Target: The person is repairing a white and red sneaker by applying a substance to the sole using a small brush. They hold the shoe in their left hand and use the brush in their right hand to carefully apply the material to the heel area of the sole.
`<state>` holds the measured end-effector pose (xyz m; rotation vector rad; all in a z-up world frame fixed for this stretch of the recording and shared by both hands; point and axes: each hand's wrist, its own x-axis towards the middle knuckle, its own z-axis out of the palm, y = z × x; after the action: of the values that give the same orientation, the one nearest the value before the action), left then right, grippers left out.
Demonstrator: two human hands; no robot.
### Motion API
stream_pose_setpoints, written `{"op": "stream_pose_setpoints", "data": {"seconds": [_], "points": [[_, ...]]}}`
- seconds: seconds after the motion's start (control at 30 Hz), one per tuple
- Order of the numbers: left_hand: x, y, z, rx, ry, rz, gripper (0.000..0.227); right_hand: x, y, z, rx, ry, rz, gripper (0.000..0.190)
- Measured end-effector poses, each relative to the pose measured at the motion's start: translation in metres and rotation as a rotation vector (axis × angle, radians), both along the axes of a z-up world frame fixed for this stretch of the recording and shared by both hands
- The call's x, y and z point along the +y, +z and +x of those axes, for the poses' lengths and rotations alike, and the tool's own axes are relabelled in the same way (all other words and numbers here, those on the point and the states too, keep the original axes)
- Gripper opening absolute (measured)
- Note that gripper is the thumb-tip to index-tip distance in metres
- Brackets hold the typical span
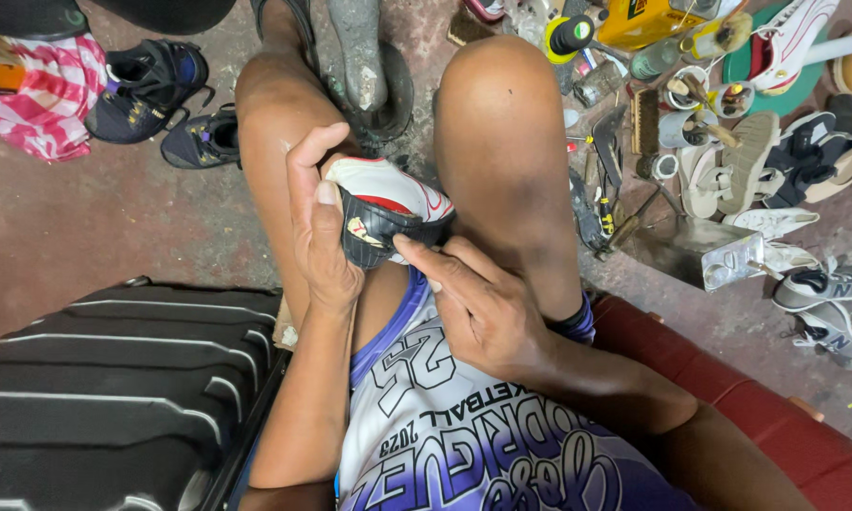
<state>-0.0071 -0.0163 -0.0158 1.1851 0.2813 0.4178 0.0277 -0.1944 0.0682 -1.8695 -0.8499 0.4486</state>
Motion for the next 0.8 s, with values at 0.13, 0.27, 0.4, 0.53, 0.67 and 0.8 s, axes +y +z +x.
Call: {"op": "stream_pose_setpoints", "data": {"seconds": [0.13,0.27,0.4,0.53,0.67,0.8], "points": [[-0.001,0.000,-0.002,0.007,0.018,0.060,0.057,0.001,0.005,-0.002,-0.014,-0.028,-0.003,0.045],[-0.003,-0.003,-0.003,-0.016,0.048,0.106,0.056,-0.001,0.010,-0.003,0.053,-0.037,-0.049,0.043],[-0.007,-0.005,-0.003,-0.029,0.033,0.002,0.057,-0.003,0.012,-0.004,0.032,-0.034,-0.082,0.045],[-0.008,-0.002,-0.004,-0.075,0.017,-0.009,0.057,-0.003,0.014,-0.006,0.100,-0.042,-0.175,0.047],[-0.009,0.001,-0.005,-0.082,0.005,-0.044,0.054,-0.002,0.016,-0.004,0.021,-0.025,-0.145,0.046],[-0.010,0.002,-0.004,-0.073,0.003,-0.106,0.054,0.000,0.016,-0.005,0.004,-0.029,-0.117,0.044]]}}
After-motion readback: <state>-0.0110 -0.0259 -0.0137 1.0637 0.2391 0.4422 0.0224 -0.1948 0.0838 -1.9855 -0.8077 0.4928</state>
